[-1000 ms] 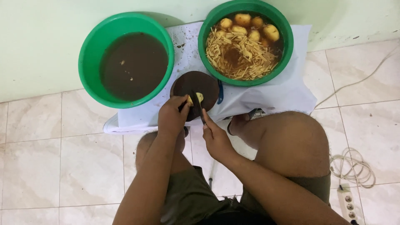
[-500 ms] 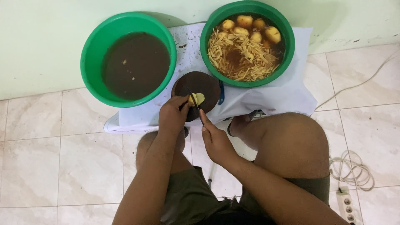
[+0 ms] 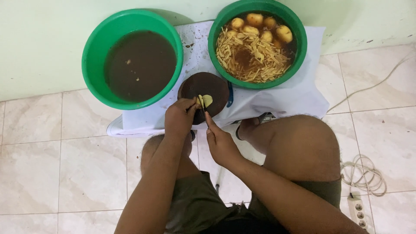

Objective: Slicing potatoes into thin strips using a knife on a small wooden board while sitting on the floor.

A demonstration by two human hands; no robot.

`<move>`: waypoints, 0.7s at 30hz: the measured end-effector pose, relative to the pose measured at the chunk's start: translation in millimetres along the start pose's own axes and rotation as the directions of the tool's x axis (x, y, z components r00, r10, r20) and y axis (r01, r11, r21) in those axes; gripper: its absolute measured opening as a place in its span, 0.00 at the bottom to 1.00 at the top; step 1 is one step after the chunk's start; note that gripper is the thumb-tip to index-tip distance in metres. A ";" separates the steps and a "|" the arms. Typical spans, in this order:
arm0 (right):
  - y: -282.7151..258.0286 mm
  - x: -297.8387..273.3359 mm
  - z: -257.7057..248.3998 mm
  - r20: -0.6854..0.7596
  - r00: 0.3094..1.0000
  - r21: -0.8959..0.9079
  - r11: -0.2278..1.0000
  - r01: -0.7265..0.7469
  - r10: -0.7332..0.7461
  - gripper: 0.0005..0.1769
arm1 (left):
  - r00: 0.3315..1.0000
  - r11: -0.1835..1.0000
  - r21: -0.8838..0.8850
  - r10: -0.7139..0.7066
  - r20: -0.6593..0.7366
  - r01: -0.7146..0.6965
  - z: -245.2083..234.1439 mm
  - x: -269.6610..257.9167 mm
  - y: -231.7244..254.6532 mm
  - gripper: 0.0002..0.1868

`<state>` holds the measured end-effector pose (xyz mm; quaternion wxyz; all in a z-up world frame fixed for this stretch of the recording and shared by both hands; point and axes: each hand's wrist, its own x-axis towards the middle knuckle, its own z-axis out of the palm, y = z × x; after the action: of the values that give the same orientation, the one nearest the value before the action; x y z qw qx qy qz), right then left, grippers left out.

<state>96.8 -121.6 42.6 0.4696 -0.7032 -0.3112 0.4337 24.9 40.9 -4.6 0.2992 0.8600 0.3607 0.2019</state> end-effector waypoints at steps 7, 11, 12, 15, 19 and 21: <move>8.5 1.8 -2.5 -0.018 1.000 0.016 1.000 -0.016 0.016 0.31 | 1.000 1.000 0.005 -0.029 0.000 0.029 0.6 -0.1 2.9 0.11; 15.9 -1.0 -0.8 -0.027 0.999 0.100 0.994 -0.038 0.041 0.32 | 1.000 1.000 0.006 -0.004 0.001 0.004 4.3 -0.7 -6.6 0.12; 12.1 -2.9 -1.8 -0.032 0.999 0.095 0.995 -0.008 0.011 0.32 | 1.000 1.000 0.014 0.001 0.004 -0.001 4.8 -1.0 -9.2 0.11; 8.9 -2.6 -3.5 -0.037 0.999 0.080 0.997 0.003 0.000 0.32 | 1.000 1.000 0.010 -0.010 0.015 0.010 5.2 -0.7 -11.1 0.10; 0.8 -7.9 -2.7 -0.033 0.999 0.061 0.998 0.012 -0.010 0.32 | 1.000 1.000 -0.002 -0.022 0.002 0.022 4.3 -0.8 -8.1 0.10; -3.1 -9.4 -3.0 -0.046 0.999 0.051 0.999 0.015 -0.012 0.32 | 1.000 1.000 -0.003 -0.002 0.002 0.002 2.9 0.4 -5.5 0.10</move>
<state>95.4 -129.6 49.0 0.4975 -0.6984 -0.2940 0.4224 24.0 43.2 -10.3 0.3011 0.8593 0.3611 0.2014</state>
